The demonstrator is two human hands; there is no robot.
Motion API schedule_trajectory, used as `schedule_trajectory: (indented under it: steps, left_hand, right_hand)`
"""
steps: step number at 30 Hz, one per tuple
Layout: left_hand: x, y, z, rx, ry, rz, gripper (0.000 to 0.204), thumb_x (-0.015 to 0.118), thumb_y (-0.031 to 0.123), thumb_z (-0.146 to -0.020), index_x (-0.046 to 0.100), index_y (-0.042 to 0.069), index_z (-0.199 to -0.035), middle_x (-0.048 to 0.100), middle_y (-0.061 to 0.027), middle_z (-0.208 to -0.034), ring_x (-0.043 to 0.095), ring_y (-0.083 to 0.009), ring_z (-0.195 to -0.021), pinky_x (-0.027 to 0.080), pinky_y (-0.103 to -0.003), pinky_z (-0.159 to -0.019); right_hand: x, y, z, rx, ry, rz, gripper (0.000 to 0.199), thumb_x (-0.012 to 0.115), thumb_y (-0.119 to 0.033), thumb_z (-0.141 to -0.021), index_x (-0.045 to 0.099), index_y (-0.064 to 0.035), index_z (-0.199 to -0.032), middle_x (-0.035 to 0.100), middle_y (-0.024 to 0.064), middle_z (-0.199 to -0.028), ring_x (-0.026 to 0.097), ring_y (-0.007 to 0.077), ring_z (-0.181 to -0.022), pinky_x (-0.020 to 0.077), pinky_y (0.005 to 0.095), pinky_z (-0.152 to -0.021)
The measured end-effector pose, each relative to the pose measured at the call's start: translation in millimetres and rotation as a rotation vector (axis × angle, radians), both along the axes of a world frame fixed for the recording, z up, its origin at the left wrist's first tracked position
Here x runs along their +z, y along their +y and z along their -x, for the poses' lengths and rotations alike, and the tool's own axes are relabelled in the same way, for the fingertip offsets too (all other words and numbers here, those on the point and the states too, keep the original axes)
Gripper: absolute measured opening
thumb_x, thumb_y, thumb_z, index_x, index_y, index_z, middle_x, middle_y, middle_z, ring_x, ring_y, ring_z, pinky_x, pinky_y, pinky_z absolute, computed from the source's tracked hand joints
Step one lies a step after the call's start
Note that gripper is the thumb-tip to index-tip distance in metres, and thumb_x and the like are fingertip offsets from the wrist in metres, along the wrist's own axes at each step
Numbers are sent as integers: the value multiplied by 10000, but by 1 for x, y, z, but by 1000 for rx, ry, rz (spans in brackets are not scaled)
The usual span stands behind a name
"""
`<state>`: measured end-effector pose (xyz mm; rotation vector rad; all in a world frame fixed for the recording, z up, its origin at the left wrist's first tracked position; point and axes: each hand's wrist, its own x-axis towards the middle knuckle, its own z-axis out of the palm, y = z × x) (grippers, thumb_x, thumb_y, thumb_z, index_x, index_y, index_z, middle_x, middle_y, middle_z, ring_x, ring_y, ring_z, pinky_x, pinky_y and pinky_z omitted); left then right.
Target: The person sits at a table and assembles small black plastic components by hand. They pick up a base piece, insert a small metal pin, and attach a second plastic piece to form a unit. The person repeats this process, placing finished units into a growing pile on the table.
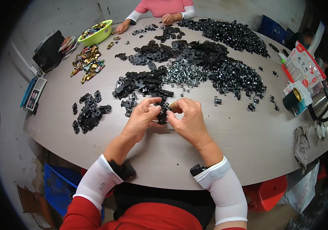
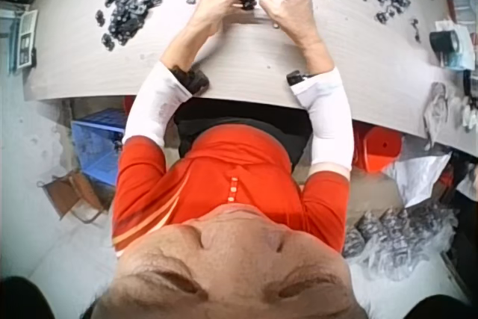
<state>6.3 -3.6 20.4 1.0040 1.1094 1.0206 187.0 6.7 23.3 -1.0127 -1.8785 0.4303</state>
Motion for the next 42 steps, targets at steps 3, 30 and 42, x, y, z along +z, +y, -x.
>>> schedule_trajectory:
  steps: [3,30,42]
  left_hand:
    - [-2,-3,-4,-75,-91,54,313,532,136,-997,513,30,-1291,658,-68,-1041,663,-152,-916,607,-326,-710]
    - [-25,-10,-17,-83,-16,-109,358,524,-17,-956,502,-40,-1313,648,-89,-1149,627,-129,-1023,554,-281,-880]
    - [-11,-4,-4,-162,-405,61,273,536,74,-951,550,-49,-1194,645,-120,-1135,654,-178,-1003,543,-331,-909]
  right_hand:
    - [-8,3,1,4,0,52,133,690,-95,-745,564,-53,-737,626,51,-710,606,239,-687,432,378,-741]
    - [-8,-6,13,-123,-177,38,149,688,-95,-729,548,-42,-736,618,91,-669,596,277,-635,448,404,-742]
    - [-10,-6,10,-74,-185,18,145,700,-100,-762,565,-49,-774,639,88,-735,607,274,-708,421,394,-768]
